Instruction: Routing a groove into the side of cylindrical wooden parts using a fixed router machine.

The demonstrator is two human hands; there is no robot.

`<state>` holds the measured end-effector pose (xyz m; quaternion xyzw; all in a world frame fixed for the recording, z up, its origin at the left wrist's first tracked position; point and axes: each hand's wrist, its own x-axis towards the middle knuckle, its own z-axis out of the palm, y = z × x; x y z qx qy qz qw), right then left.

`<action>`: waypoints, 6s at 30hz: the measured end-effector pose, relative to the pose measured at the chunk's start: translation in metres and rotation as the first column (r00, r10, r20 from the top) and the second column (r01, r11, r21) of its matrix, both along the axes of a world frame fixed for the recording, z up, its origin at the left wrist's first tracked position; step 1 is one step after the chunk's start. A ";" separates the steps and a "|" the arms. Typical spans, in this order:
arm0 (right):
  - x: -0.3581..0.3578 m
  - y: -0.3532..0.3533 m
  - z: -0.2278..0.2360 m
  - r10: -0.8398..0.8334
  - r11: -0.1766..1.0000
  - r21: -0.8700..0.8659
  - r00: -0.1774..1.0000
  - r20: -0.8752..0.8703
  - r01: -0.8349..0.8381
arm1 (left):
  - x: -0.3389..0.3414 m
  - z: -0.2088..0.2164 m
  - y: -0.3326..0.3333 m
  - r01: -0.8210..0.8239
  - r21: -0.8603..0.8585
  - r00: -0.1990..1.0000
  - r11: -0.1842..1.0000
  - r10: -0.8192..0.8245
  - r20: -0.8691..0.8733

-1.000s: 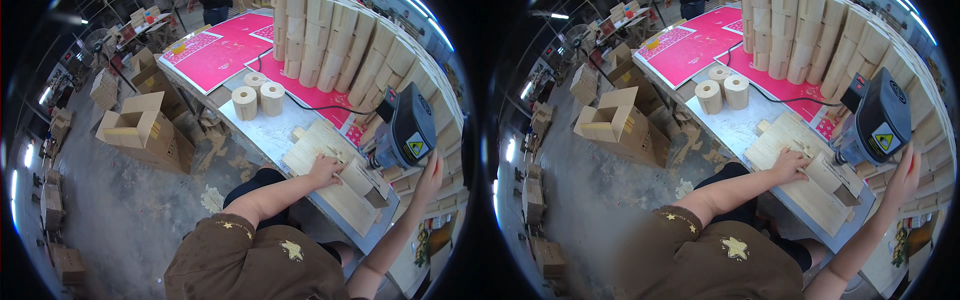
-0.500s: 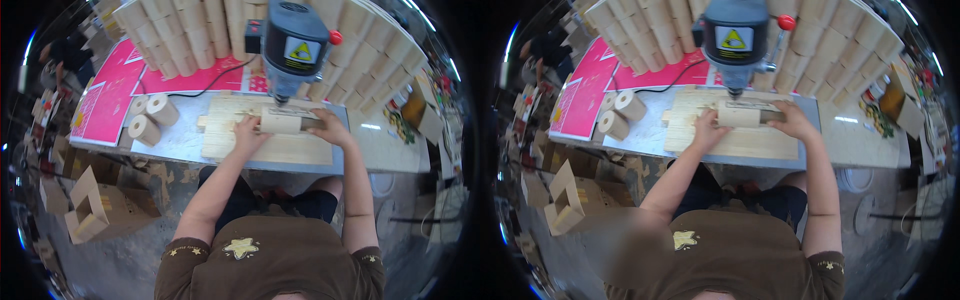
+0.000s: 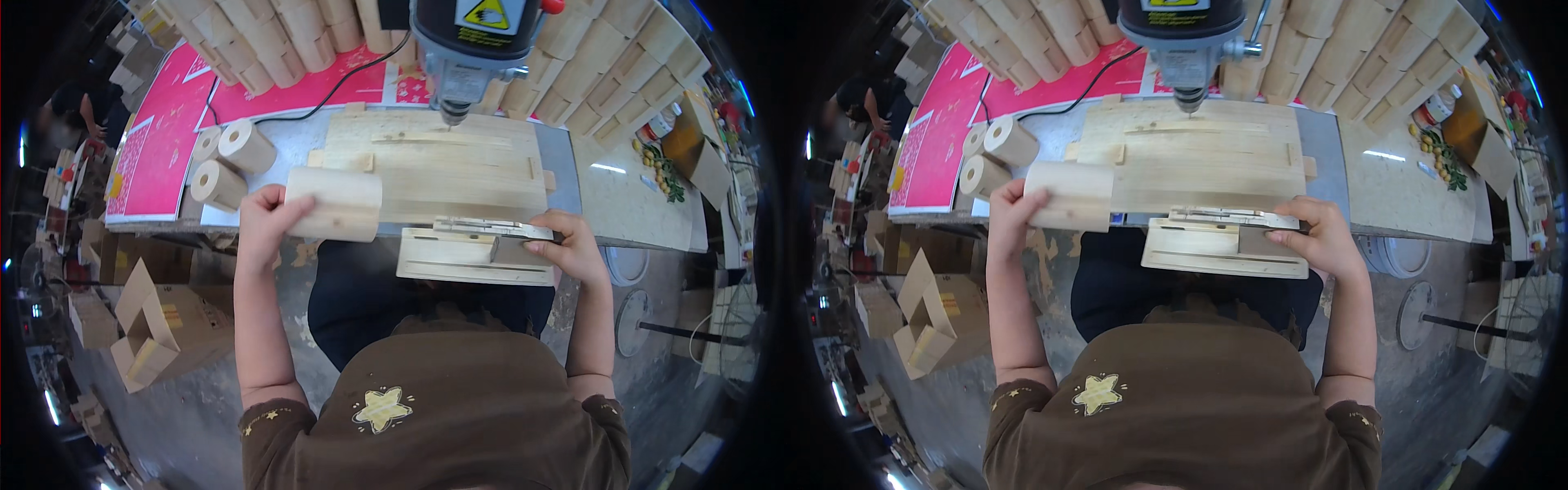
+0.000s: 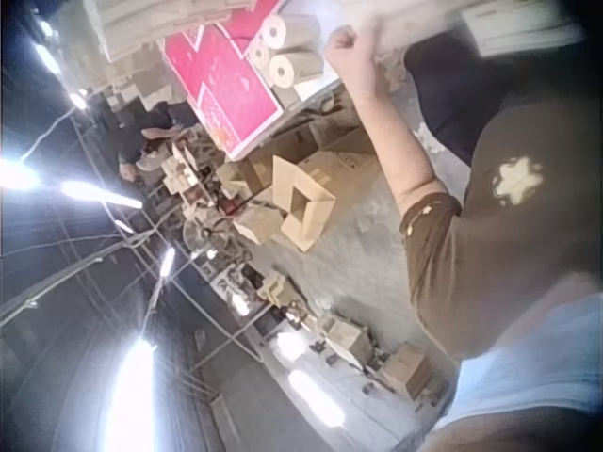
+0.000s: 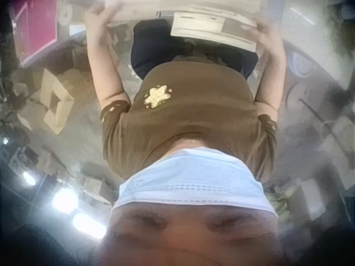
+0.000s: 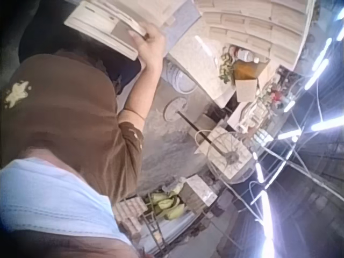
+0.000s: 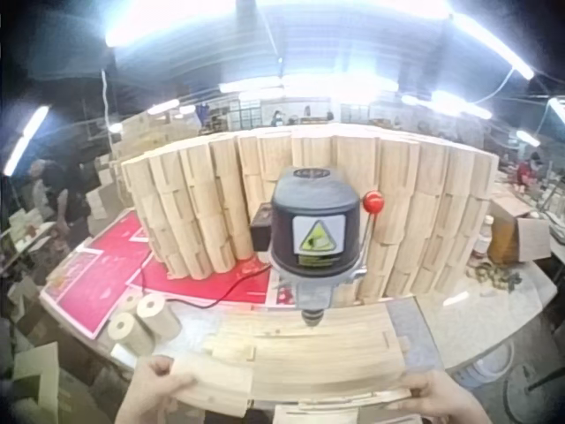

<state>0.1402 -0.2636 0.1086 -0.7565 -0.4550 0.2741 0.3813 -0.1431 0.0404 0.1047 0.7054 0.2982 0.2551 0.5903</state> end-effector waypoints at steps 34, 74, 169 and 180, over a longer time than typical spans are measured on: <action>0.018 0.061 -0.048 -0.172 0.946 0.291 0.982 0.072 0.144 | 0.100 -0.065 -0.053 0.039 -0.270 0.994 0.962 -0.064 -0.085; 0.048 0.135 0.121 -0.417 0.838 0.540 0.724 0.549 0.073 | 0.117 -0.106 -0.011 0.110 0.724 0.969 0.681 0.088 -0.230; -0.112 0.071 0.183 0.789 0.536 0.762 0.536 -0.299 -0.364 | 0.134 -0.113 -0.035 0.100 0.723 0.970 0.684 0.094 -0.224; -0.143 0.061 0.179 0.440 0.780 0.481 0.897 0.032 -0.400 | 0.149 -0.108 -0.041 0.066 0.757 0.984 0.650 0.081 -0.156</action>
